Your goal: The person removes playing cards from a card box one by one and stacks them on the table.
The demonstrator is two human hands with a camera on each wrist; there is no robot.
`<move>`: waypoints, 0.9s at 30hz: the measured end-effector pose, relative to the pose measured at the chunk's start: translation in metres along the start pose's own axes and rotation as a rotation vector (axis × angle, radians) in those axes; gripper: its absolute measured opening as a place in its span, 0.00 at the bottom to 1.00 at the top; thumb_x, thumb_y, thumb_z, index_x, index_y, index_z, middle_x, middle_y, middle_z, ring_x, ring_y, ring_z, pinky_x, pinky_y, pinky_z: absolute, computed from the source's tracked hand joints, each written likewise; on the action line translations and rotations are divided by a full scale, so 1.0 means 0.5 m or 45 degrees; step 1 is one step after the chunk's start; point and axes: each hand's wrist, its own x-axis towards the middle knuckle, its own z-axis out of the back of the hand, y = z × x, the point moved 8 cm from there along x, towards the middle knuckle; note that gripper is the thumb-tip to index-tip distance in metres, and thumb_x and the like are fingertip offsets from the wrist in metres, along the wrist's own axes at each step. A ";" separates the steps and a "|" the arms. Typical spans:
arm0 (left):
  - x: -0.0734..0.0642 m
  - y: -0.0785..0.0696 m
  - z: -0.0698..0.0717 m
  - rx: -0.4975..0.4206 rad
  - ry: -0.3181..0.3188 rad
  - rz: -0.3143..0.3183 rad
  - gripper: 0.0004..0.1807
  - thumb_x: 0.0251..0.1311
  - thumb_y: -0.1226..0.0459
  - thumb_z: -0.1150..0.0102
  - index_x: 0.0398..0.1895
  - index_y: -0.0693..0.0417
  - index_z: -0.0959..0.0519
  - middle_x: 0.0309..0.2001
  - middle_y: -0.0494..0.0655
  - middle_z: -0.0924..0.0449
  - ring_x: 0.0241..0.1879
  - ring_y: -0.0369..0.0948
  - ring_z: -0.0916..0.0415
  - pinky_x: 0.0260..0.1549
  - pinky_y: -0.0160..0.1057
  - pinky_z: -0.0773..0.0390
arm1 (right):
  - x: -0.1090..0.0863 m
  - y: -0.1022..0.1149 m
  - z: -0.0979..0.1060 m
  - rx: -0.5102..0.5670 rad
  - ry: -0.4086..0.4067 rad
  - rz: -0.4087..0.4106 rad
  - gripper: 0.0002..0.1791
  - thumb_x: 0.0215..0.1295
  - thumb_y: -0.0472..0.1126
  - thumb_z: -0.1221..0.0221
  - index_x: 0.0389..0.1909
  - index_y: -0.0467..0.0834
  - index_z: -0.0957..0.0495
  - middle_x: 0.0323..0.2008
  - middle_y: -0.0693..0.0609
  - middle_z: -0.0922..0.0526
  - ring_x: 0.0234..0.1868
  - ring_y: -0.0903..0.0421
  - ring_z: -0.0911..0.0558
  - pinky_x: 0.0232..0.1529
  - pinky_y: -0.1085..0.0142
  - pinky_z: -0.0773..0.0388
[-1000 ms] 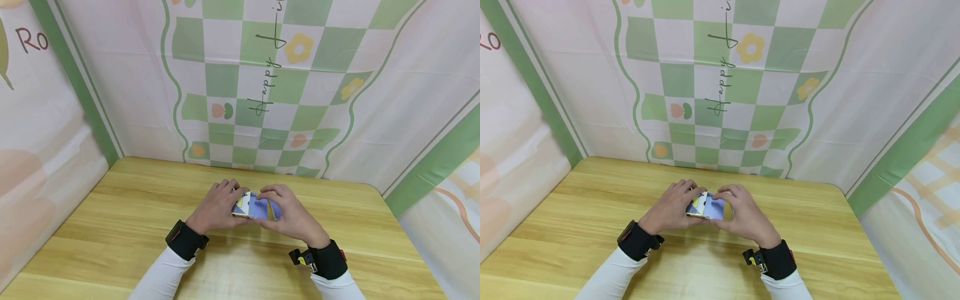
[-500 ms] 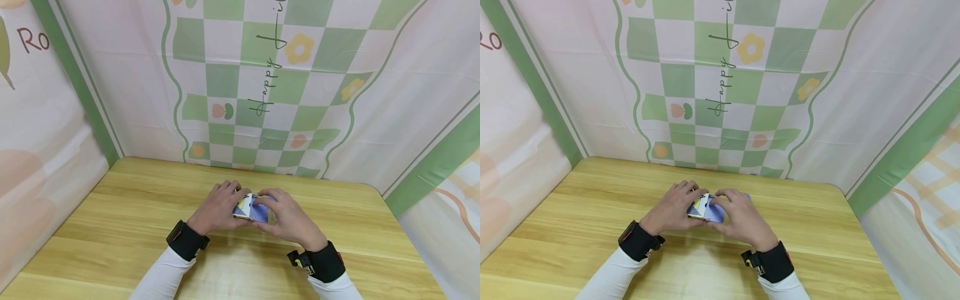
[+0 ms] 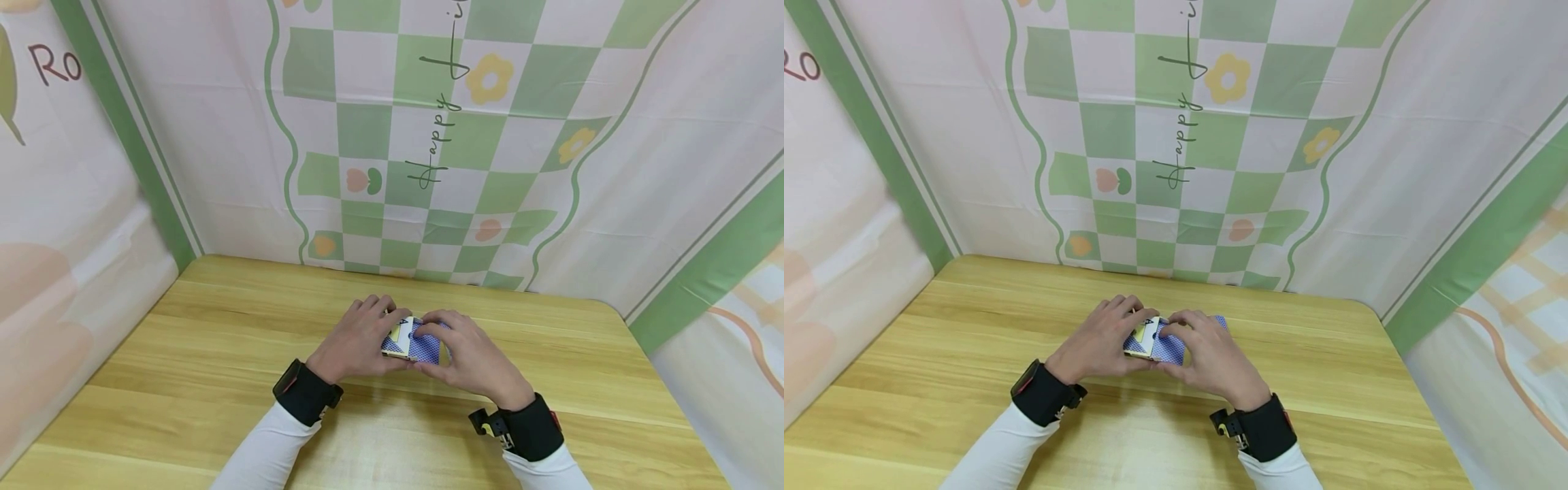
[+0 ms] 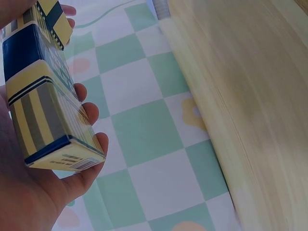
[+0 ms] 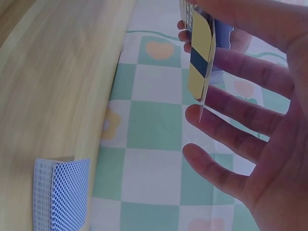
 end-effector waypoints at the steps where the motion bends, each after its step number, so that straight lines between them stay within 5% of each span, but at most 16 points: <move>1: 0.000 0.000 0.000 0.000 0.001 0.001 0.42 0.44 0.29 0.50 0.58 0.43 0.30 0.46 0.40 0.34 0.43 0.39 0.38 0.39 0.40 0.35 | 0.000 0.000 0.000 0.004 0.000 -0.002 0.24 0.49 0.61 0.38 0.45 0.53 0.23 0.53 0.55 0.28 0.53 0.56 0.29 0.52 0.59 0.33; 27: -0.003 0.011 0.000 0.000 -0.005 0.037 0.40 0.41 0.32 0.43 0.57 0.43 0.29 0.45 0.40 0.34 0.44 0.40 0.36 0.40 0.41 0.35 | -0.011 -0.027 0.006 0.096 0.108 -0.131 0.28 0.44 0.49 0.32 0.50 0.51 0.26 0.52 0.56 0.32 0.48 0.58 0.30 0.43 0.65 0.28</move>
